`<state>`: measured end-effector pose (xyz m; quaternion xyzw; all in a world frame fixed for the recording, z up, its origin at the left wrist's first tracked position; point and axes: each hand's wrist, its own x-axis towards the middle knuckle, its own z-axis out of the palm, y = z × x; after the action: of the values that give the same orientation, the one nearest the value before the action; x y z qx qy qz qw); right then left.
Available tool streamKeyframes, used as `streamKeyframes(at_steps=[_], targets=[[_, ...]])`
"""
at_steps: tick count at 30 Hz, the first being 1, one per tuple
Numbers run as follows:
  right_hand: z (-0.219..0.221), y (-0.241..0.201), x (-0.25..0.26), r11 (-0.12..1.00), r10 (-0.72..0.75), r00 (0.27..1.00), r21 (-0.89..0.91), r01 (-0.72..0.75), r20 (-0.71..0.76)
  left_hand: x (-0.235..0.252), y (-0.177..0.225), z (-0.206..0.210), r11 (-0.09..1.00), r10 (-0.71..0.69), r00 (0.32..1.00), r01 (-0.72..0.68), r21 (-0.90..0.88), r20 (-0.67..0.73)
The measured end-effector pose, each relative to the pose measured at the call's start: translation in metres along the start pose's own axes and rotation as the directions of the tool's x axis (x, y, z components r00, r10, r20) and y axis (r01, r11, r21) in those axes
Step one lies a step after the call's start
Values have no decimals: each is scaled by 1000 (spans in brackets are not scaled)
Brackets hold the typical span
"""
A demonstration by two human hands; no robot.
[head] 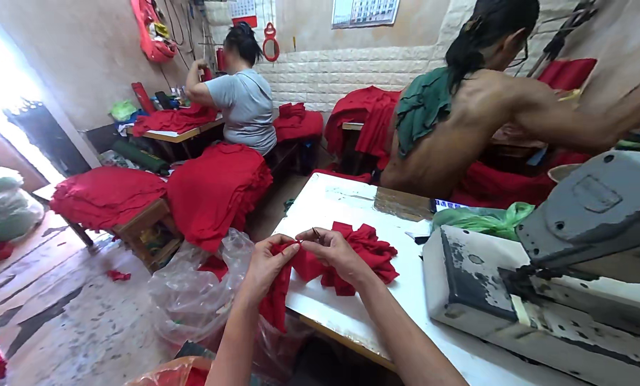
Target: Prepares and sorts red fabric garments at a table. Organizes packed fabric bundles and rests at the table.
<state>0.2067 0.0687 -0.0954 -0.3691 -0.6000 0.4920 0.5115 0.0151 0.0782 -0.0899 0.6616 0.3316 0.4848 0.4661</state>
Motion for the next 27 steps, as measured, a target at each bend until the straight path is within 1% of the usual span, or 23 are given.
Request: streamKeyframes(at_steps=[3,6,8,10,13,14,16,18,22,24,27], targets=[[-2,7,-3,997,-79,995,6,79,-59,3,-1,9,999,-34,999,34,14,2],[-6,8,-5,994,-103,990,27,106,-92,3,2,16,990,-82,997,81,-115,-2],[-7,7,-6,993,-110,989,41,115,-101,4,3,19,973,-93,996,89,-211,-10],[-7,6,-6,990,-133,983,33,138,-129,5,2,23,965,-79,994,58,-257,-70],[-4,7,-5,985,-165,963,10,171,-215,8,-2,32,965,-52,974,-8,-263,-219],[-3,7,-5,985,-169,959,8,175,-226,8,-4,35,963,-50,970,-16,-269,-237],[-4,7,-6,985,-168,961,-2,172,-219,8,-6,37,959,-62,978,2,-285,-201],[-6,7,-7,986,-168,963,-29,166,-210,6,-6,39,960,-71,987,29,-278,-145],[-3,10,-7,968,-246,944,-99,229,-219,9,-7,42,986,8,976,-44,-162,-220],[-2,12,-8,955,-296,934,-87,284,-200,10,-7,41,994,44,976,-64,-88,-215],[-9,14,-10,952,-302,930,-12,306,-210,14,0,30,990,134,962,-139,-7,-236]])
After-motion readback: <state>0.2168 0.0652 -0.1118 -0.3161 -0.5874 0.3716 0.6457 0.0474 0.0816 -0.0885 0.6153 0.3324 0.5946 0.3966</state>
